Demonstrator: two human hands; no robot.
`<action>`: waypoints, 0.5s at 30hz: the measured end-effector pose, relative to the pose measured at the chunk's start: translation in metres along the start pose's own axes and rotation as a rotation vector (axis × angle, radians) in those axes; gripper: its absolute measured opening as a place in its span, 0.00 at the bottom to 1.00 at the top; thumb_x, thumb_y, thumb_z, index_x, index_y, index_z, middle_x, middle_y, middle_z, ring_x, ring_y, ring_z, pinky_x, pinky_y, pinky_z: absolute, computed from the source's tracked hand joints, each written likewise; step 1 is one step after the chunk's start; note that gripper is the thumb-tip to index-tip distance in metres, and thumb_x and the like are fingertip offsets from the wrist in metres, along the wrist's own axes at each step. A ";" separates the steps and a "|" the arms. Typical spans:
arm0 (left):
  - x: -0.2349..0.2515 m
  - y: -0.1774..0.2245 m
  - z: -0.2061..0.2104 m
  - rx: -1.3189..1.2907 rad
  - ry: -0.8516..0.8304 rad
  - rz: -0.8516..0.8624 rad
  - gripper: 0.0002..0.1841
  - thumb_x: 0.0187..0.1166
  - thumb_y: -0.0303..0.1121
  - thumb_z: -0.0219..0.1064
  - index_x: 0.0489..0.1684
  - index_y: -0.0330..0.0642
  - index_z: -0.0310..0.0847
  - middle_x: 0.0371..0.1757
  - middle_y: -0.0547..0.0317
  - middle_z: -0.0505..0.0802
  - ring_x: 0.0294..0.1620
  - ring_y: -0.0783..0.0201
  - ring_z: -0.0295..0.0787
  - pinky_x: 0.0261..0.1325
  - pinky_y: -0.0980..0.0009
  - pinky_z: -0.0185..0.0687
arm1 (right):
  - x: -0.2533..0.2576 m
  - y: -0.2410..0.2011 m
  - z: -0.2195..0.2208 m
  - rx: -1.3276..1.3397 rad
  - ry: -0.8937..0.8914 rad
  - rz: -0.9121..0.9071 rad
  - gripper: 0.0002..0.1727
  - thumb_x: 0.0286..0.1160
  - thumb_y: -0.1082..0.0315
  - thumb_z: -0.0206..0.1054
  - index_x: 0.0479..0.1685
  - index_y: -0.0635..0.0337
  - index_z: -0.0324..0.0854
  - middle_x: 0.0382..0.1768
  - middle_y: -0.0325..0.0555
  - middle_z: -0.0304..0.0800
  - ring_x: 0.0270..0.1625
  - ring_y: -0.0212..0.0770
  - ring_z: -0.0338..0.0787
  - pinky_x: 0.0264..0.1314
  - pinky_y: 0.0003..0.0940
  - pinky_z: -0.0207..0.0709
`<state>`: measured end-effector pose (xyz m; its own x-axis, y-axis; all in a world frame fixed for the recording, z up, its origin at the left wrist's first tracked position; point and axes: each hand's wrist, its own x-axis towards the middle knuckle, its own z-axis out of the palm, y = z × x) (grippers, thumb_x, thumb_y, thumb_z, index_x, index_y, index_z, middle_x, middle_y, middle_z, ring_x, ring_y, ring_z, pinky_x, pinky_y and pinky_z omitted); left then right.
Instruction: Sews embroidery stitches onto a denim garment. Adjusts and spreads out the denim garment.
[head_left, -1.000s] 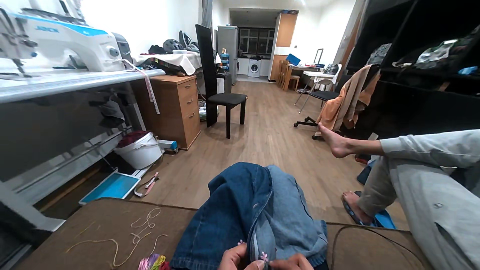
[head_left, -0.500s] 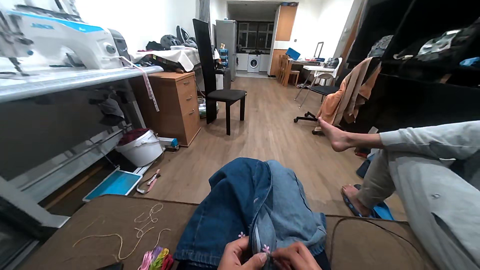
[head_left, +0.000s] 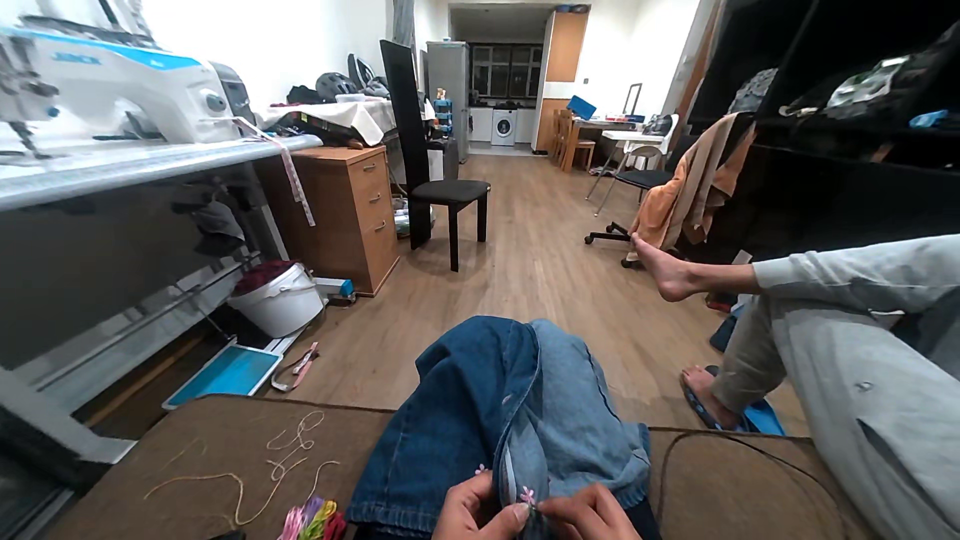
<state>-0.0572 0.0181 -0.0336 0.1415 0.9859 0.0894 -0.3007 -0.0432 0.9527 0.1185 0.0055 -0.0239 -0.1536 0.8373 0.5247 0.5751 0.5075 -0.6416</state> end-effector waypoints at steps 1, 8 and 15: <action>0.000 0.000 0.000 0.006 -0.001 0.001 0.08 0.75 0.16 0.66 0.45 0.35 0.88 0.39 0.64 0.97 0.43 0.72 0.94 0.54 0.70 0.90 | 0.000 0.001 0.000 0.006 0.003 0.002 0.10 0.75 0.76 0.65 0.40 0.64 0.94 0.33 0.56 0.85 0.37 0.43 0.86 0.45 0.30 0.82; -0.002 -0.004 -0.001 0.038 -0.055 0.026 0.09 0.74 0.18 0.67 0.47 0.33 0.88 0.42 0.63 0.97 0.45 0.72 0.94 0.56 0.68 0.90 | 0.000 0.006 0.002 0.120 -0.005 0.036 0.06 0.73 0.74 0.70 0.37 0.67 0.92 0.33 0.55 0.85 0.36 0.40 0.85 0.43 0.28 0.81; -0.001 -0.003 0.000 0.029 -0.031 0.020 0.08 0.75 0.17 0.67 0.47 0.33 0.88 0.40 0.63 0.97 0.43 0.72 0.94 0.55 0.69 0.91 | 0.000 0.005 0.001 0.098 0.002 0.031 0.06 0.73 0.74 0.70 0.38 0.66 0.93 0.32 0.54 0.85 0.36 0.40 0.85 0.43 0.28 0.81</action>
<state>-0.0565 0.0174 -0.0368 0.1647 0.9794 0.1170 -0.2765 -0.0681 0.9586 0.1205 0.0089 -0.0279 -0.1355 0.8527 0.5045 0.4982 0.4988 -0.7092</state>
